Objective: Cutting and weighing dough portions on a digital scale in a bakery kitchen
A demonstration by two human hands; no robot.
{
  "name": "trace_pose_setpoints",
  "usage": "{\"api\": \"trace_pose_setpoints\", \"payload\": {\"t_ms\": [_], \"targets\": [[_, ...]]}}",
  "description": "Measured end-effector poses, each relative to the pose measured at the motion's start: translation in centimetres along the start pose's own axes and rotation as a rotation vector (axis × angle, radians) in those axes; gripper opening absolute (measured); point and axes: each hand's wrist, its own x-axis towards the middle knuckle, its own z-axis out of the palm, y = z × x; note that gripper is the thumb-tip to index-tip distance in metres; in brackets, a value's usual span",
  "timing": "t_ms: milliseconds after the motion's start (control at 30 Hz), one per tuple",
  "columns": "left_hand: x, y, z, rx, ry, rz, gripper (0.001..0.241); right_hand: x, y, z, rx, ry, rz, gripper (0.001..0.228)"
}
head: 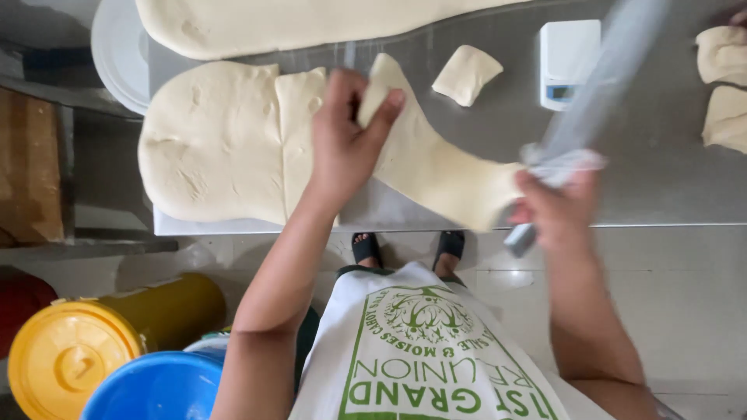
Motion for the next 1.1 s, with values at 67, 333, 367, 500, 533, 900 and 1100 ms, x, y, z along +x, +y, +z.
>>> {"api": "trace_pose_setpoints", "payload": {"t_ms": [67, 333, 367, 500, 533, 900, 1100], "targets": [[-1.9, 2.5, 1.3, -0.061, 0.13, -0.12, 0.037, 1.7, -2.4, -5.2, -0.009, 0.072, -0.033, 0.038], [-13.0, -10.9, 14.6, 0.306, 0.248, -0.293, 0.039, 7.3, -2.3, -14.3, -0.785, -0.058, 0.031, 0.027], [-12.8, -10.4, 15.1, 0.302, 0.246, -0.288, 0.039, 7.9, 2.0, -15.9, -0.785, -0.052, 0.03, 0.027], [-12.9, -8.1, 20.3, 0.564, 0.266, -0.067, 0.03, 2.2, 7.5, -17.1, -1.004, -0.13, -0.123, 0.024], [-12.1, -7.9, 21.8, 0.593, 0.182, -0.003, 0.025, -0.2, 5.8, -15.3, -1.027, -0.216, -0.093, 0.019], [-9.8, -9.7, 32.9, 0.48, 0.038, 0.251, 0.048, 0.6, 10.2, -13.0, -1.228, -0.382, -0.163, 0.022], [-9.3, -8.2, 31.4, 0.528, -0.044, 0.254, 0.05, 1.4, 8.7, -12.0, -1.33, -0.471, -0.041, 0.032]]}}
